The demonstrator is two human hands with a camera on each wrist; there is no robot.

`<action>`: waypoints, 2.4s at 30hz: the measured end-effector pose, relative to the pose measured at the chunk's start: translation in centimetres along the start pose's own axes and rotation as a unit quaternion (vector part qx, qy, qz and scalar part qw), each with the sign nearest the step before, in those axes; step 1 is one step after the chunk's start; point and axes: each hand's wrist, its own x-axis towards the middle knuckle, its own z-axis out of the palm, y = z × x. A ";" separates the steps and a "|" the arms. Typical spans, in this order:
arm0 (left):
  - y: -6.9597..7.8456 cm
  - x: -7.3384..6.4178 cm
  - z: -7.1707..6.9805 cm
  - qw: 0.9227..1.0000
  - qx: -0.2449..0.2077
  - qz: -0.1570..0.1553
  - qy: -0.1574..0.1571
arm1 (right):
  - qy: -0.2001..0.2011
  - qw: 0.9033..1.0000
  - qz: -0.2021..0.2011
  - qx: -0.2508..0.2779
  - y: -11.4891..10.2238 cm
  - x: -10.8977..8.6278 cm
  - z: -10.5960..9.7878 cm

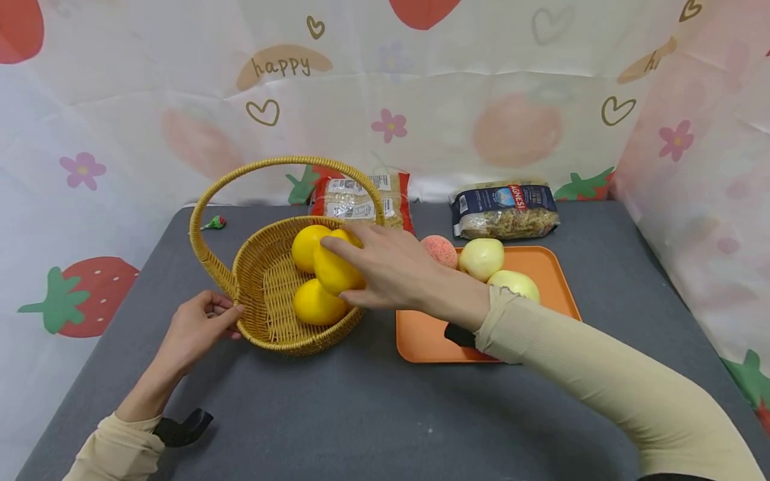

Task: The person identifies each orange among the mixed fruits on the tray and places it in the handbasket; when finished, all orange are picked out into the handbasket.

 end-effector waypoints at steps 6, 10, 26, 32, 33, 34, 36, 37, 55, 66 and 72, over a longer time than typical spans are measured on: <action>0.1 0.0 -0.1 1.000 -0.004 -0.002 -0.001 | -0.005 1.000 -0.014 0.016 -1.0 3.1 0.7; 0.1 0.0 0.0 1.000 -0.003 -0.002 0.000 | -0.008 1.000 -0.009 0.014 -1.6 4.7 1.4; 0.2 0.0 -0.1 1.000 -0.005 -0.014 -0.002 | -0.062 0.998 0.005 -0.006 -3.5 9.5 4.1; 0.2 0.0 -0.1 1.000 -0.004 -0.017 -0.005 | -0.111 0.994 0.009 -0.002 -4.4 10.4 5.5; 0.2 0.0 -0.1 1.000 -0.004 -0.017 -0.006 | -0.118 0.993 0.010 -0.001 -4.5 10.5 5.7; 0.2 0.0 -0.1 1.000 -0.003 -0.017 -0.006 | -0.124 0.992 0.010 0.001 -4.6 10.6 5.9; 0.3 0.0 -0.1 1.000 -0.004 -0.017 -0.006 | -0.133 0.991 0.012 0.002 -4.8 10.7 6.2; 0.3 0.0 -0.1 1.000 -0.005 -0.016 -0.006 | -0.138 0.990 0.013 0.002 -4.8 10.8 6.3; 0.4 0.1 -0.1 1.000 -0.006 -0.018 -0.005 | -0.206 0.978 0.028 0.006 -5.6 11.5 8.5; 0.4 0.0 -0.2 1.000 -0.005 -0.016 -0.005 | -0.255 0.967 0.012 0.017 -5.9 11.9 8.8; 0.6 0.0 -0.1 1.000 -0.004 -0.015 -0.005 | -0.268 0.963 -0.002 0.037 -5.6 12.0 8.8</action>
